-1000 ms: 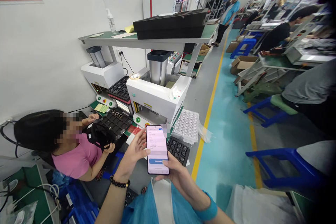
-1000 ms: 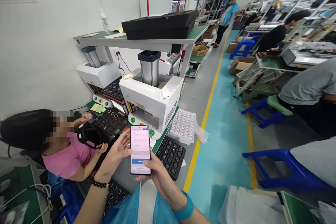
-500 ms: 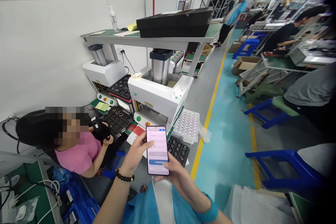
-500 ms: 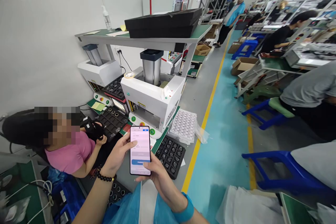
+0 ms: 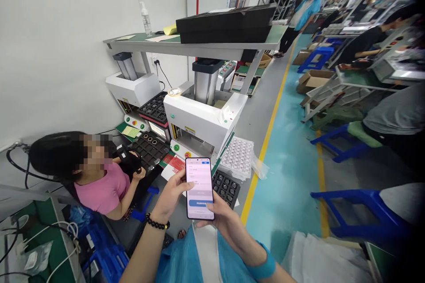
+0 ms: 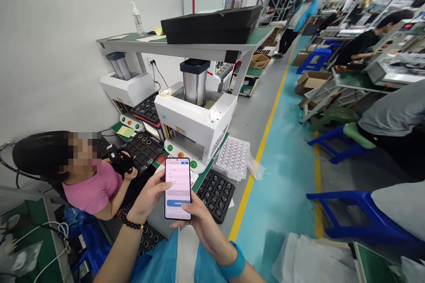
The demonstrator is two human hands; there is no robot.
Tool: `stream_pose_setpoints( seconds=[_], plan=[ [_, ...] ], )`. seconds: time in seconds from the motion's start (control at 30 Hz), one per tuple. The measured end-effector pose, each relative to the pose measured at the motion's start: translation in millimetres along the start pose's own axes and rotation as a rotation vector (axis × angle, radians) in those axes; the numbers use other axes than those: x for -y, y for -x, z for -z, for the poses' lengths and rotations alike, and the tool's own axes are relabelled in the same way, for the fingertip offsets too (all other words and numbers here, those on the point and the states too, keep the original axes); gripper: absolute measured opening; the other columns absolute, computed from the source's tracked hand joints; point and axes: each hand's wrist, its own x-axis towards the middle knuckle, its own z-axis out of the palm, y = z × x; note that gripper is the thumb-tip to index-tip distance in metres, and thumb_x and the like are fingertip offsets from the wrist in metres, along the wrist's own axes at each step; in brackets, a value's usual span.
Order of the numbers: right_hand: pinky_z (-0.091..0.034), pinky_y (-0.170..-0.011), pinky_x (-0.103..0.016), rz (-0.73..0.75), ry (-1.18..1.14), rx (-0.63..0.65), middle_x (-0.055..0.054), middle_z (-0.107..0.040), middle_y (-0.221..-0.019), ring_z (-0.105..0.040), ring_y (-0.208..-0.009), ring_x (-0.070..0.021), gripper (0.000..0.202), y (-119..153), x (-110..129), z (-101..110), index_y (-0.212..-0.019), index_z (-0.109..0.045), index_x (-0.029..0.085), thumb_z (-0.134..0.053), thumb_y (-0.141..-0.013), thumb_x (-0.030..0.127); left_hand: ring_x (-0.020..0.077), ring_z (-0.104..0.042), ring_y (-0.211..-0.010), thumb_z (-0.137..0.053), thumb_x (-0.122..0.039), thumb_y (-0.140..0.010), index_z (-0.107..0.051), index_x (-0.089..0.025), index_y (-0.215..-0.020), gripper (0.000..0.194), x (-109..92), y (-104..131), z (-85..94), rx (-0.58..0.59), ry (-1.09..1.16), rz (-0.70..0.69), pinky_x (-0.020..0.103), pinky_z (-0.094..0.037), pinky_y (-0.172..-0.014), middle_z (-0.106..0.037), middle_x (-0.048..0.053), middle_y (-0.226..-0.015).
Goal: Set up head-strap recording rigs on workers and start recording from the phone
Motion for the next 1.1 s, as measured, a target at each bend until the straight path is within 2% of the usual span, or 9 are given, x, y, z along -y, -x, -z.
stream_pose_setpoints(
  seconds=[0.2,0.4,0.57,0.7,0.87,0.97,1.1],
  plan=[
    [-0.059,-0.075,-0.04,0.008,-0.001,-0.001,-0.011,-0.065,-0.122,-0.064,-0.1,-0.0258,0.056,0.7,-1.8,0.0,-0.141,-0.046,0.021,-0.059,-0.087,0.029,0.024,-0.062,-0.11,-0.069,-0.023,-0.081,-0.062,-0.02,-0.127,0.046,1.1,-0.4,-0.5,-0.036,-0.02,-0.005,0.034,-0.045,-0.098,-0.066,0.008,-0.127],
    [-0.059,-0.073,-0.038,0.02,-0.011,-0.002,-0.011,-0.065,-0.123,-0.064,-0.099,-0.0255,0.054,1.2,-2.5,1.7,-0.139,-0.047,0.019,-0.059,-0.087,0.029,0.0218,-0.064,-0.107,-0.066,-0.032,-0.087,-0.063,-0.02,-0.128,0.042,2.8,-2.0,-4.9,-0.081,0.018,0.044,0.03,-0.049,-0.091,-0.068,0.007,-0.123],
    [-0.059,-0.074,-0.039,0.024,-0.018,-0.004,-0.011,-0.066,-0.121,-0.064,-0.097,-0.025,0.054,2.8,0.4,1.4,-0.137,-0.05,0.02,-0.061,-0.085,0.03,0.0215,-0.063,-0.11,-0.063,-0.035,-0.089,-0.064,-0.018,-0.128,0.042,-0.8,-2.0,-8.8,-0.09,0.042,0.039,0.029,-0.048,-0.091,-0.067,0.009,-0.126],
    [-0.059,-0.073,-0.038,0.026,-0.015,-0.003,-0.01,-0.066,-0.119,-0.064,-0.097,-0.0256,0.052,3.0,1.1,0.6,-0.135,-0.053,0.021,-0.062,-0.085,0.031,0.0246,-0.062,-0.113,-0.063,-0.033,-0.089,-0.062,-0.019,-0.13,0.044,-2.2,-0.9,-8.9,-0.067,0.033,0.042,0.031,-0.049,-0.09,-0.065,0.009,-0.128],
    [-0.059,-0.073,-0.039,0.034,-0.008,0.008,-0.01,-0.066,-0.119,-0.064,-0.099,-0.0257,0.052,1.6,0.9,0.9,-0.136,-0.053,0.022,-0.061,-0.085,0.029,0.0267,-0.06,-0.117,-0.071,-0.024,-0.081,-0.061,-0.021,-0.128,0.048,1.7,0.3,-4.0,-0.018,-0.031,-0.023,0.036,-0.046,-0.099,-0.064,0.008,-0.13],
    [-0.06,-0.073,-0.04,0.039,-0.004,0.014,-0.01,-0.066,-0.119,-0.063,-0.099,-0.0255,0.053,1.2,2.1,0.5,-0.137,-0.052,0.022,-0.06,-0.085,0.028,0.0264,-0.058,-0.119,-0.072,-0.021,-0.08,-0.061,-0.022,-0.128,0.05,2.6,0.5,-3.6,-0.027,-0.05,-0.036,0.037,-0.044,-0.103,-0.064,0.007,-0.131],
    [-0.06,-0.073,-0.038,0.042,0.002,0.026,-0.01,-0.065,-0.12,-0.063,-0.099,-0.0252,0.052,0.7,3.8,-0.3,-0.137,-0.052,0.021,-0.06,-0.086,0.028,0.0254,-0.06,-0.118,-0.069,-0.024,-0.083,-0.061,-0.021,-0.13,0.048,-0.1,0.2,-7.2,-0.063,0.006,0.003,0.038,-0.043,-0.106,-0.065,0.007,-0.13]
  ],
)
